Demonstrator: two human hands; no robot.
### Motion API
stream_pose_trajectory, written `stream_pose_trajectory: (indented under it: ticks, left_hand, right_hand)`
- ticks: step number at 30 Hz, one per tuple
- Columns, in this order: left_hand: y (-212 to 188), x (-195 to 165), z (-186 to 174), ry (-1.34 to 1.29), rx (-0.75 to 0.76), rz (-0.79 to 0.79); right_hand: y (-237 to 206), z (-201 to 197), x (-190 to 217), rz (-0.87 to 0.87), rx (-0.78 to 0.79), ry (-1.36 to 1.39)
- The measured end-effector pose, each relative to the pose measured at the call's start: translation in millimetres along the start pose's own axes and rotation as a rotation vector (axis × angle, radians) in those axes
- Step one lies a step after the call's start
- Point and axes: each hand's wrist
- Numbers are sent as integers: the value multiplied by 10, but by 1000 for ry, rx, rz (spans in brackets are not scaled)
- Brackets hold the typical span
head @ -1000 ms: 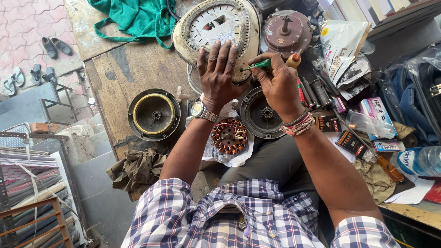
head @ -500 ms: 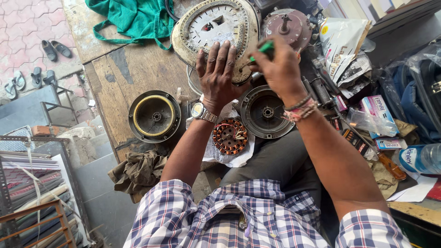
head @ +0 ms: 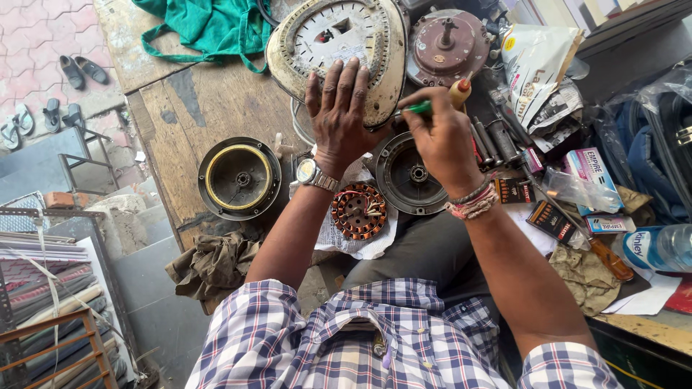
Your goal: The person uses a screwdriver to remove screws from the base of a small appliance, then flips it to access the interior and continues unscrewing components. The person handles the appliance body and a screwdriver while working on a cluttered workbench.
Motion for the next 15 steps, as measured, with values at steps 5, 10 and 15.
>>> stream_pose_trajectory:
  ticks: [5, 10, 15]
  left_hand:
    - [8, 6, -68, -18, 75, -8]
    - [35, -5, -87, -59, 101, -4]
    - [22, 5, -90, -37, 148, -21]
  right_hand:
    - [100, 41, -164, 83, 125, -22]
    - [-527, 405, -297, 157, -146, 252]
    - [-615, 414, -424, 226, -3, -24]
Point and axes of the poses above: each hand's wrist, its own y-axis towards the middle knuckle, its own z-axis out of the palm, x = y × z, and after that the axes turned 6 degrees about -y, right-handed
